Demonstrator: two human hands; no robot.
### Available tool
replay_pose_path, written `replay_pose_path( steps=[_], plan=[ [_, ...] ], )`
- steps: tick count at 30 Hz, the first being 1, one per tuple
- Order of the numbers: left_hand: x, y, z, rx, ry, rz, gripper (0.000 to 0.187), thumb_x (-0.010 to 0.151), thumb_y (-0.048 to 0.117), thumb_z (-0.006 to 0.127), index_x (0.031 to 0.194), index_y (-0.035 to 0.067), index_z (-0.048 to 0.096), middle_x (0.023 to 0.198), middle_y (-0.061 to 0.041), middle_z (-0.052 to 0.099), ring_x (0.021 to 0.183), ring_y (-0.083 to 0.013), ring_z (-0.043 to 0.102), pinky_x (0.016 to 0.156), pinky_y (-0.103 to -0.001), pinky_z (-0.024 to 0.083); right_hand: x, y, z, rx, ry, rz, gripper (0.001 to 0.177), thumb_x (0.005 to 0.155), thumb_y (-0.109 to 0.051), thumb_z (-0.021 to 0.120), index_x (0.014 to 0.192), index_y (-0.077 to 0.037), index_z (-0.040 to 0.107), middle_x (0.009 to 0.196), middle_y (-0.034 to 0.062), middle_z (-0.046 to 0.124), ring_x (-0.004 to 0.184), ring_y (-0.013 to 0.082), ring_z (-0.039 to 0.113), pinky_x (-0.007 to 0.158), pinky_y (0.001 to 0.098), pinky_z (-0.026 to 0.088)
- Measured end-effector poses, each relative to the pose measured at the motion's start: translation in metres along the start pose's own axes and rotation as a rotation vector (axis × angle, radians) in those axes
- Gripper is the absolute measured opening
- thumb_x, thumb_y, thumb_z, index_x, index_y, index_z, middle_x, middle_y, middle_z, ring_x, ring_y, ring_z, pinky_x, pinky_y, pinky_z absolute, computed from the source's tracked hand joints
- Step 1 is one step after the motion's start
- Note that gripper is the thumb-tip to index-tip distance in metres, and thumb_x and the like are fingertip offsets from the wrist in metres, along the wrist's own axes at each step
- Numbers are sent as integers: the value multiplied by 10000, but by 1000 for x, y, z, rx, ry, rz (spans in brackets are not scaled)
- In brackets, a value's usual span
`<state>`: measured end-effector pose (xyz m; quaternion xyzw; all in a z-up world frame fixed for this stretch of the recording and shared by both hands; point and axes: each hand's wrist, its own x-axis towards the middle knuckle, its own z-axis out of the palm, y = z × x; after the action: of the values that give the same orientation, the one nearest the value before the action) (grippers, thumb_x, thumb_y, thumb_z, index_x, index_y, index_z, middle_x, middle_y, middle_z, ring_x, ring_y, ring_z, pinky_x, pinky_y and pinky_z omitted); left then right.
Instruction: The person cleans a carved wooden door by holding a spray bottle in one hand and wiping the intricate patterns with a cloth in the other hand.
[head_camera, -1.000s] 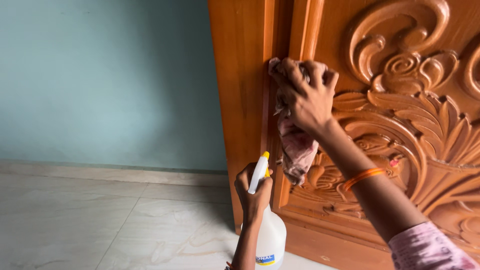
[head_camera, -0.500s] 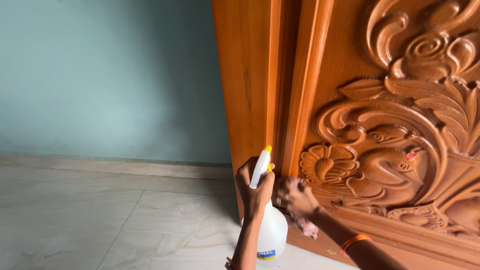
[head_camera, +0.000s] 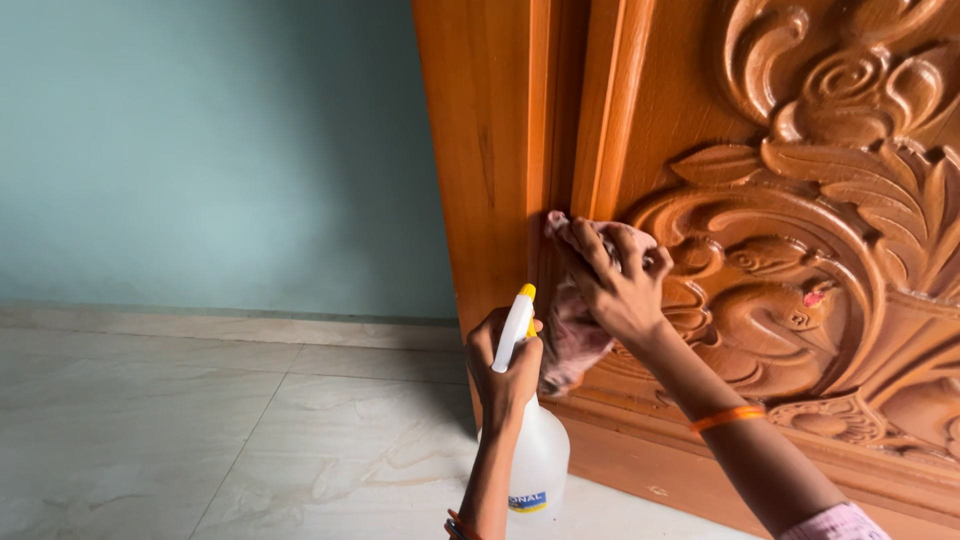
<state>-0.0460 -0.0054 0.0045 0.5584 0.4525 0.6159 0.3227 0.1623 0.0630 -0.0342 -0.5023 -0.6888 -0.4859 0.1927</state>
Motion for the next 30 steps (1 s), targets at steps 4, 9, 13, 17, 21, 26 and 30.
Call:
replay_pose_path(
  steps=[4,9,13,17,21,26,30],
  plan=[
    [-1,-2,5,38,-5,22,272,705,-26,601,924,11,759,800,-72,791,721,-174,758,704,-300,585,-26,-26,19,97,-62,-10,510,732,-447,794,1238,-436,726,1602,23,260,1451,414,213,828,815,449],
    [-7,-6,11,10,-49,21,275,716,-29,597,942,9,748,812,-78,791,729,-175,758,698,-302,585,-133,-91,56,230,-517,-279,399,794,-419,774,1167,-282,746,1488,85,358,1395,412,280,809,757,501],
    [-15,-10,19,2,-87,2,290,712,-40,593,958,12,739,817,-82,788,732,-174,754,689,-300,581,-207,-109,68,357,-329,-325,271,789,-372,813,1042,-280,779,1585,20,351,1392,309,319,908,677,532],
    [-14,-10,31,35,-114,3,272,712,-38,610,940,13,750,812,-83,786,708,-178,748,665,-305,576,-208,-78,63,305,-671,-407,219,805,-332,768,1022,-341,796,1598,43,269,1391,390,277,894,681,489],
    [-17,-4,36,-18,-108,13,240,725,-34,603,916,6,743,788,-90,784,697,-185,747,654,-308,574,-176,-43,46,219,-187,-151,216,768,-354,764,981,-366,796,1554,73,321,1340,383,339,668,592,474],
    [-20,-8,47,-21,-122,32,236,714,-36,612,906,4,742,800,-89,784,716,-184,762,671,-295,583,-143,-27,23,87,38,41,556,690,-436,787,1233,-314,781,1613,-12,302,1378,300,347,774,599,442],
    [-22,-15,56,-35,-141,42,226,721,-28,604,900,2,739,798,-98,785,726,-191,767,676,-299,582,-161,-42,23,269,-212,-21,546,693,-464,774,1208,-296,704,1567,19,321,1350,337,355,728,685,441]
  ],
)
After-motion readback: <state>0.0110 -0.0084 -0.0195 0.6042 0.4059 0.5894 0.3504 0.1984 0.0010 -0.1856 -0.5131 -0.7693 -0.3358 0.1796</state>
